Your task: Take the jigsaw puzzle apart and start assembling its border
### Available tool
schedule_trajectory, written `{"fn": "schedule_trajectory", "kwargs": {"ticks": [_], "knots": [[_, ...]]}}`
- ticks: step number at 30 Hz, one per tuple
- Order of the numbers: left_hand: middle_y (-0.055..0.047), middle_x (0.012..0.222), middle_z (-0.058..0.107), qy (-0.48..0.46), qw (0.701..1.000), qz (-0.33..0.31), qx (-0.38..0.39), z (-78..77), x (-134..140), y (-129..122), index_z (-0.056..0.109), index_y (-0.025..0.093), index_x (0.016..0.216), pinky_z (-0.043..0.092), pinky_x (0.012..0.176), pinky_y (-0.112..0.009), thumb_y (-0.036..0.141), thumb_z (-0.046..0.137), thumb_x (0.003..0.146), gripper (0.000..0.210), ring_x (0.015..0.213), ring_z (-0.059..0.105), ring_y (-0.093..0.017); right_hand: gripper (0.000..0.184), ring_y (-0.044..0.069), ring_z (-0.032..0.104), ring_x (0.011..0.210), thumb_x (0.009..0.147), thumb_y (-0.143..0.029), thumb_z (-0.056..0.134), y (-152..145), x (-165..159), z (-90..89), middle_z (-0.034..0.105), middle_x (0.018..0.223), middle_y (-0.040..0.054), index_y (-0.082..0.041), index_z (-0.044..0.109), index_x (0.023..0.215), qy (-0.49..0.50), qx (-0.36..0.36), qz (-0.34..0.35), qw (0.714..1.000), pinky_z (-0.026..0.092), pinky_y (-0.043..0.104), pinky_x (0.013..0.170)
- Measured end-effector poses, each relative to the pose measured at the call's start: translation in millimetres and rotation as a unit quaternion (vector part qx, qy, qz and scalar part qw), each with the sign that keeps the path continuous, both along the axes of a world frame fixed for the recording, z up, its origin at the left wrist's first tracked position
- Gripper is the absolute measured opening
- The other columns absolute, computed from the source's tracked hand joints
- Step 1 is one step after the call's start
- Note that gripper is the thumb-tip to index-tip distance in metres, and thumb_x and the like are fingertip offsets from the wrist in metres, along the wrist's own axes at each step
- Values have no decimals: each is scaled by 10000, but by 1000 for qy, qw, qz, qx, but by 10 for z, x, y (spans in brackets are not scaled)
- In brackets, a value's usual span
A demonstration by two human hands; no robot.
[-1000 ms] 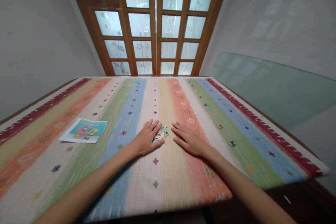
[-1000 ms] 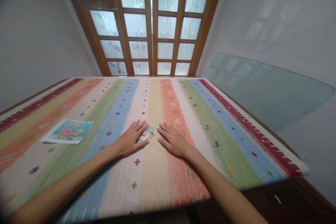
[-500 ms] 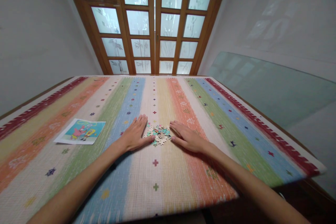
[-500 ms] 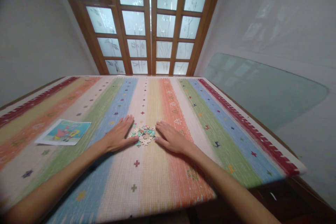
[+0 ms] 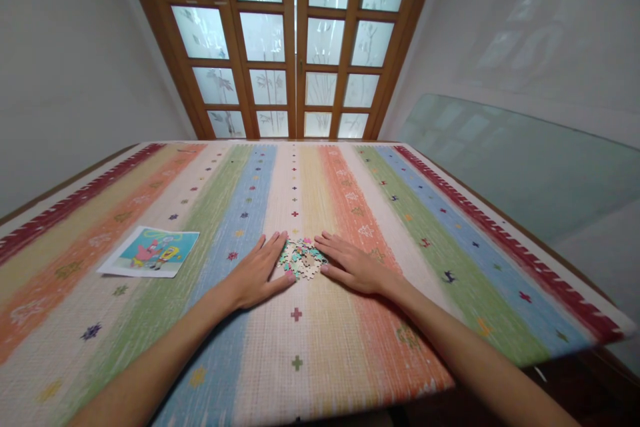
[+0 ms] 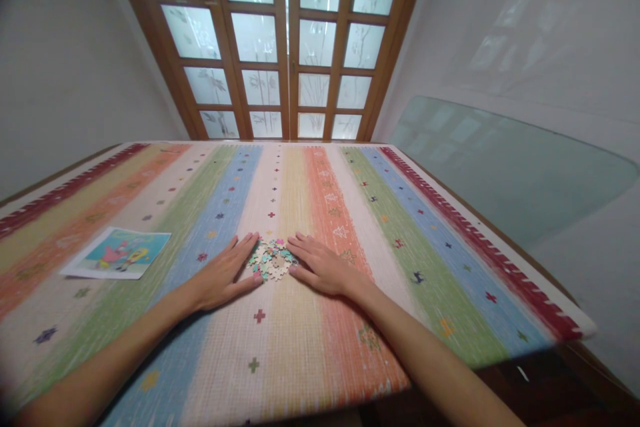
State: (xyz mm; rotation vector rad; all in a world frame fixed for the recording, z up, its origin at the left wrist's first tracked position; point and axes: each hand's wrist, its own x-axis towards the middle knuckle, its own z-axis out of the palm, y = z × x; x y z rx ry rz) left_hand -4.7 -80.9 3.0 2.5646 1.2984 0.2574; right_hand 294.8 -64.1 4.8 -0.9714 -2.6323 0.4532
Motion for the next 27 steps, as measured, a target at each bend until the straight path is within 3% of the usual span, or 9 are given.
{"fn": "schedule_trajectory", "kwargs": {"ticks": [8,11,16,22,25,27], "knots": [[-163,1665,315,-54,998,13,-17,38,-108,14,70,158,1665,331,1230,-543,639,487,984,932,1530,311,-385,433,294,548,1388,1043,-350,518,-15,101,5,633,1441,144,-211,587,1447,87,0,9,996,468,550,1143],[-166,1623,412,-81,997,5,-6,67,-136,40,143,171,1650,344,1227,-523,584,502,993,855,1493,404,-352,354,294,619,1287,1032,-312,531,-2,114,21,709,1311,131,-236,643,1359,114,22,-17,993,526,548,1069],[-145,1521,557,-107,993,-4,51,50,-143,60,370,206,1558,407,1183,-516,473,533,991,647,1412,517,-339,256,304,616,1233,1004,-279,570,37,135,-34,731,1236,117,-233,712,1212,109,92,-38,989,512,572,1060],[-118,1367,678,-136,989,-7,64,29,-150,56,395,225,1539,450,1139,-508,422,572,966,631,1340,577,-324,197,304,597,1226,1001,-295,592,8,120,-34,742,1173,108,-222,731,1120,100,106,-48,988,504,575,1066],[-141,1424,632,-147,987,-13,67,32,-116,59,389,217,1543,456,1135,-476,425,550,982,619,1323,592,-302,255,313,578,1293,1011,-304,572,-7,102,-25,733,1219,125,-211,712,1202,103,101,-46,989,481,583,1101],[-168,1544,522,-129,989,-12,66,19,-68,69,329,199,1580,380,1198,-507,471,539,990,683,1406,521,-318,346,319,501,1408,1024,-329,551,-13,69,-34,682,1352,146,-194,664,1321,101,89,-41,990,438,591,1150]]}}
